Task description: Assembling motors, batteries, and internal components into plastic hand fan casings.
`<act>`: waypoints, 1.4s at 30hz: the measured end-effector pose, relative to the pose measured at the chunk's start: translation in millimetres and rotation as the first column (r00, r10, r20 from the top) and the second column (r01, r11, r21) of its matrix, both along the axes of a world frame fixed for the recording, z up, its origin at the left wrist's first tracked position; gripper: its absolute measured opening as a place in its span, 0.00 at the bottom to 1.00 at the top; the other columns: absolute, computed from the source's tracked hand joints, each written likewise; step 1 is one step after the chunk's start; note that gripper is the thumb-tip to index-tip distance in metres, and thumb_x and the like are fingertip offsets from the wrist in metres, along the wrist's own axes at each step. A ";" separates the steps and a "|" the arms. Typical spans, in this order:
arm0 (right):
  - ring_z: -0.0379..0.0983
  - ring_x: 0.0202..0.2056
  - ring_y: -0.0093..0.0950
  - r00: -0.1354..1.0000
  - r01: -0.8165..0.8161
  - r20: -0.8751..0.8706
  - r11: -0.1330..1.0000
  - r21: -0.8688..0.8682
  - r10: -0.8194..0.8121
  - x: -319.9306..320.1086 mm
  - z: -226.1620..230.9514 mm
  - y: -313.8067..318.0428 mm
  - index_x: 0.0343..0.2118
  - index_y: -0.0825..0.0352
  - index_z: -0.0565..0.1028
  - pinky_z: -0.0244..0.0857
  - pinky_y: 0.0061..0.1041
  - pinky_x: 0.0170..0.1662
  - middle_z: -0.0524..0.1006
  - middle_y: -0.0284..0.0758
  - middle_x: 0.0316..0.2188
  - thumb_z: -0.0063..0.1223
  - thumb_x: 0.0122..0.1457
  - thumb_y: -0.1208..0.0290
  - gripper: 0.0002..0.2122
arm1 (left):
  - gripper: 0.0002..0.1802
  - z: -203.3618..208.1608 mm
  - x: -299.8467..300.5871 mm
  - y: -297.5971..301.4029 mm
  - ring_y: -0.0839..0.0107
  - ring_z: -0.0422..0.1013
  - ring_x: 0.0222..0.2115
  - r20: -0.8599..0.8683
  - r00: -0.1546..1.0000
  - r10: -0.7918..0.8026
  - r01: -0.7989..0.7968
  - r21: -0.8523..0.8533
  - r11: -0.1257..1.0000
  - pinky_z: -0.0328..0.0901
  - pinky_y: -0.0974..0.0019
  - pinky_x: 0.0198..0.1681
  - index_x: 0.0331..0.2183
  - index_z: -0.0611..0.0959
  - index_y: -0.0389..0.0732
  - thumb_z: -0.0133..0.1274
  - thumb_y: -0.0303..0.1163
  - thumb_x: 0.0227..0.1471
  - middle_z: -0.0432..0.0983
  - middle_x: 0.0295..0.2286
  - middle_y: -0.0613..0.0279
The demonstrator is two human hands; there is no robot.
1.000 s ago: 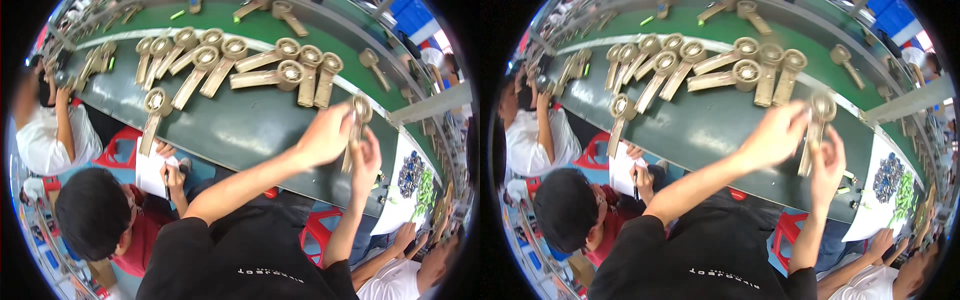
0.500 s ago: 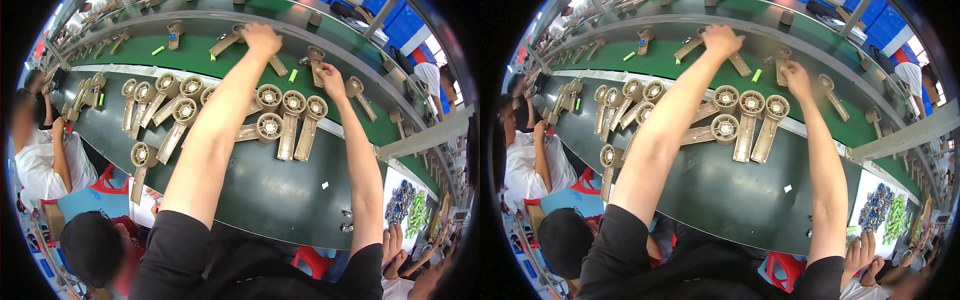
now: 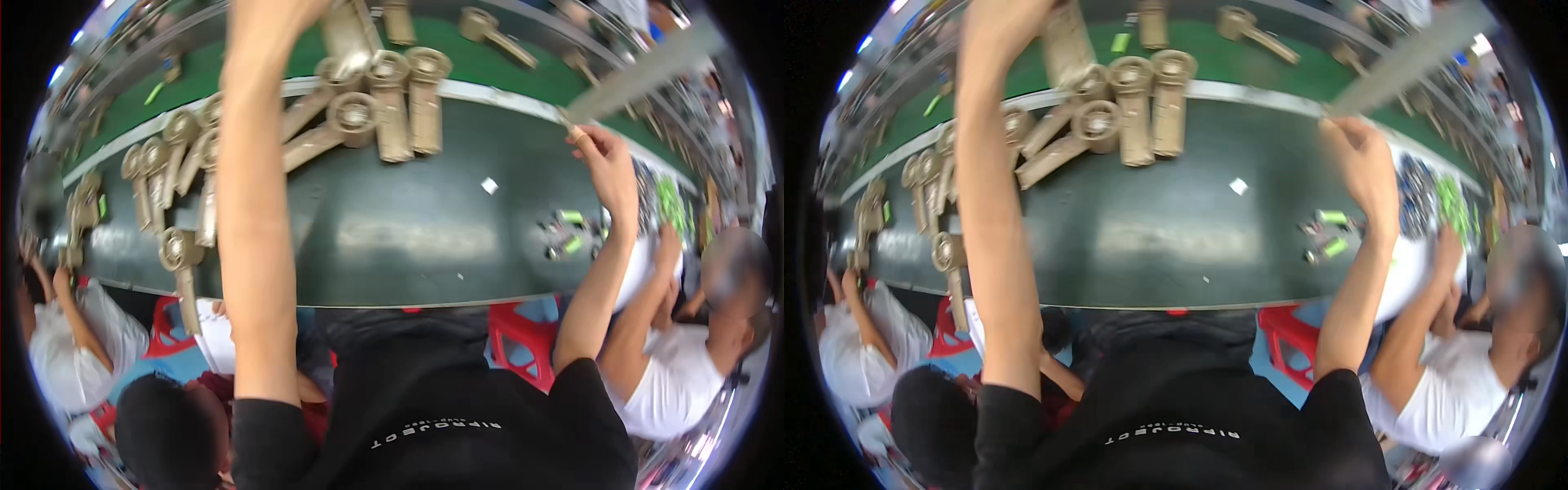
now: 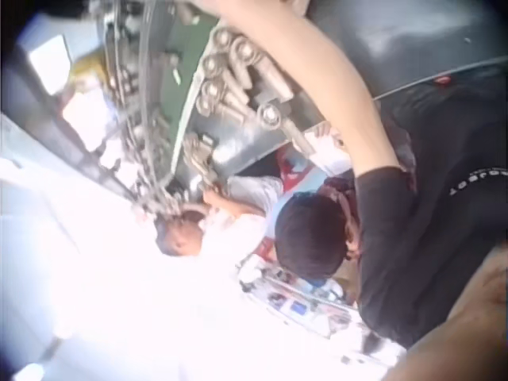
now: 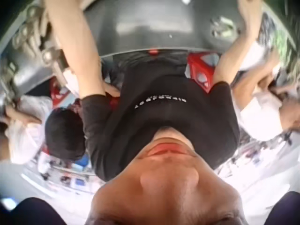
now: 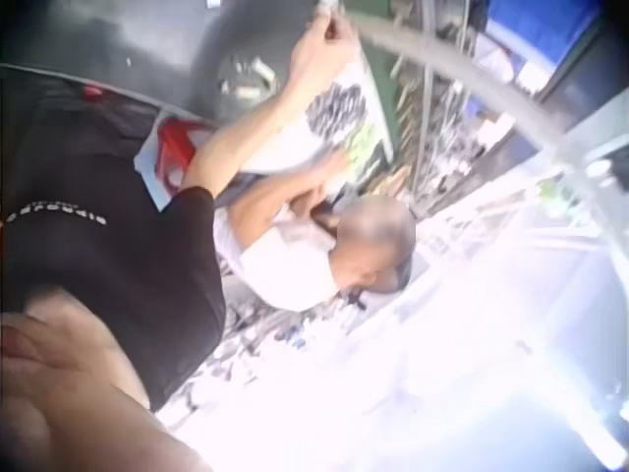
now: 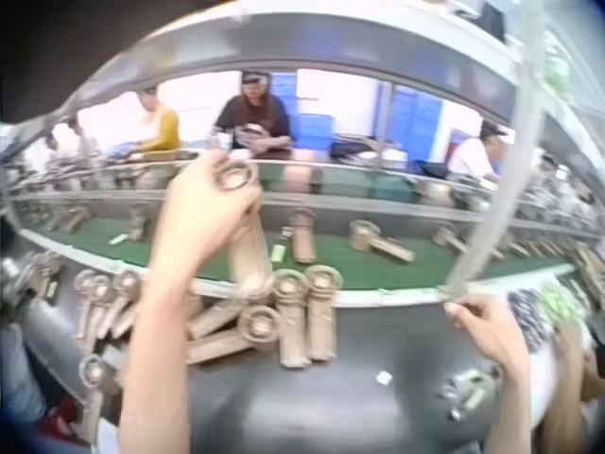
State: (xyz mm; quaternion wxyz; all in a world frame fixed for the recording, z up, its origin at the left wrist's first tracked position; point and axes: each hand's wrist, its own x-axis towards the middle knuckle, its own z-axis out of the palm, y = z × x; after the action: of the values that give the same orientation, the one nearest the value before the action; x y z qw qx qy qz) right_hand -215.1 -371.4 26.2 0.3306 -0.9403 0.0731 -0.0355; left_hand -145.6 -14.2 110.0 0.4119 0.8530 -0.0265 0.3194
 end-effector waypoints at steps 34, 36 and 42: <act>0.72 0.38 0.21 0.953 -0.226 0.273 0.907 0.356 0.130 -131.2 -56.0 76.5 0.51 0.69 0.75 0.67 0.21 0.42 0.77 0.35 0.42 0.57 0.61 0.73 0.16 | 0.13 -127.5 -215.3 -80.9 0.53 0.77 0.25 0.076 0.919 -0.387 0.368 -0.522 0.770 0.69 0.56 0.30 0.44 0.76 0.34 0.47 0.27 0.57 0.76 0.25 0.47; 0.70 0.34 0.18 0.965 -0.221 0.185 0.954 0.201 0.184 -130.2 -68.0 74.7 0.55 0.63 0.73 0.65 0.19 0.37 0.77 0.32 0.38 0.61 0.58 0.69 0.21 | 0.10 -135.0 -207.1 -66.5 0.57 0.76 0.22 -0.123 0.919 -0.374 0.298 -0.402 0.866 0.68 0.59 0.28 0.40 0.79 0.37 0.49 0.28 0.56 0.76 0.22 0.48; 0.72 0.36 0.16 0.951 -0.306 0.170 0.849 0.431 0.257 -120.4 -83.5 80.2 0.46 0.70 0.76 0.66 0.16 0.42 0.75 0.29 0.39 0.54 0.62 0.77 0.11 | 0.11 -135.6 -202.0 -46.5 0.58 0.72 0.20 -0.426 0.818 -0.387 0.286 -0.283 0.916 0.67 0.60 0.28 0.34 0.81 0.38 0.57 0.35 0.50 0.77 0.22 0.50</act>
State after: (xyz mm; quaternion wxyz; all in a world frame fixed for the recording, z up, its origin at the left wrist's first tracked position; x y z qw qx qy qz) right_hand -335.5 -291.1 -57.3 0.5451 -0.8346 -0.0771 -0.0182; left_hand -347.7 -60.7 -25.6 0.5417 0.8392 -0.0427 0.0239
